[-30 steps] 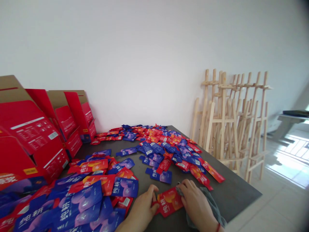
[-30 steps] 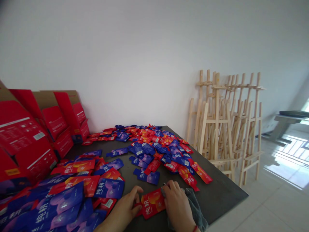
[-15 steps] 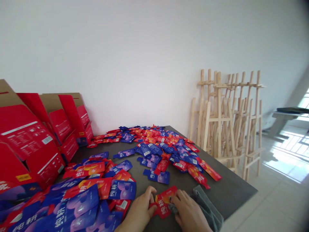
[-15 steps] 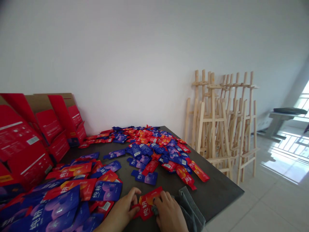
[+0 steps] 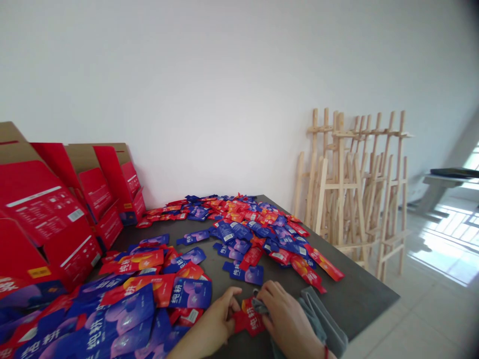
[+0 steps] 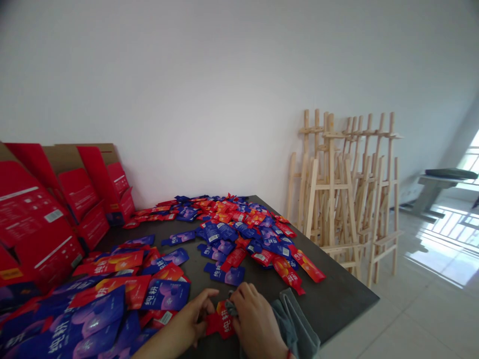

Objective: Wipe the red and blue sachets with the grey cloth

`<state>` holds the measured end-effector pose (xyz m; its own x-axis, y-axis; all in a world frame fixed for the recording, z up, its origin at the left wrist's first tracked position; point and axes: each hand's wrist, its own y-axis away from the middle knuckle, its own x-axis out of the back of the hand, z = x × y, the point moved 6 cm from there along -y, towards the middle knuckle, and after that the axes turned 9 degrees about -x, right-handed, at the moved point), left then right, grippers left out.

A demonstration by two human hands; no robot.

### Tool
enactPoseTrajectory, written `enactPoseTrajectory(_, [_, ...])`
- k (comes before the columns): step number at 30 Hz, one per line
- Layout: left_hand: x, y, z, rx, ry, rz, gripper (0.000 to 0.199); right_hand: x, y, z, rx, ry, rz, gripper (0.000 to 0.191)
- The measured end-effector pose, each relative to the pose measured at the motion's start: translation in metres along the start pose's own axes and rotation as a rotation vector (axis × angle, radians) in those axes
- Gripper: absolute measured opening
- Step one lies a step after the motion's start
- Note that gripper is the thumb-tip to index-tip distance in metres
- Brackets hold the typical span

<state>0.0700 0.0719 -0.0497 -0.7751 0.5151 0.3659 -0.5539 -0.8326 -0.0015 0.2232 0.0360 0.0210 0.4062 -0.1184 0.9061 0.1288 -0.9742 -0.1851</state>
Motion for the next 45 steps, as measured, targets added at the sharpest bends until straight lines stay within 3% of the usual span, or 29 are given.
enactPoseTrajectory(3, [0.0,-0.001,-0.002,0.062,0.05,-0.012,0.06,-0.025,0.001,-0.028,0.092,0.041,-0.108,0.025])
enactPoseTrajectory(7, [0.001,0.0,0.002,0.107,0.008,0.025,0.056,-0.045,0.002,-0.035,0.157,0.161,-0.196,0.022])
enactPoseTrajectory(11, [0.0,0.002,0.005,0.076,-0.043,0.032,0.055,-0.038,0.008,-0.027,0.251,0.19,-0.251,0.019])
enactPoseTrajectory(14, [0.0,0.001,0.003,0.068,-0.067,0.03,0.056,-0.024,0.012,-0.015,0.231,0.159,-0.284,0.019])
enactPoseTrajectory(18, [0.0,0.0,0.001,0.055,-0.049,0.046,0.056,-0.013,0.01,-0.006,0.151,0.067,-0.207,0.026])
enactPoseTrajectory(23, [-0.001,-0.001,0.002,0.054,-0.061,0.022,0.052,-0.037,0.009,-0.016,0.234,0.145,-0.096,0.021])
enactPoseTrajectory(26, [-0.001,0.0,0.003,0.078,-0.088,0.038,0.051,-0.045,0.012,-0.017,0.287,0.21,-0.108,0.02])
enactPoseTrajectory(32, [0.0,0.001,0.001,0.086,-0.106,0.044,0.047,-0.027,0.019,0.011,0.156,0.089,-0.182,0.038])
enactPoseTrajectory(41, [0.0,-0.001,-0.001,0.156,-0.106,0.082,0.04,0.004,-0.003,0.079,-0.174,0.149,0.034,0.033])
enactPoseTrajectory(43, [0.0,-0.002,0.0,0.165,-0.121,0.093,0.036,0.014,-0.007,0.075,-0.191,0.132,0.058,0.032])
enactPoseTrajectory(45, [-0.002,-0.002,-0.001,0.162,-0.126,0.088,0.03,0.016,-0.011,0.055,-0.125,0.078,0.052,0.03])
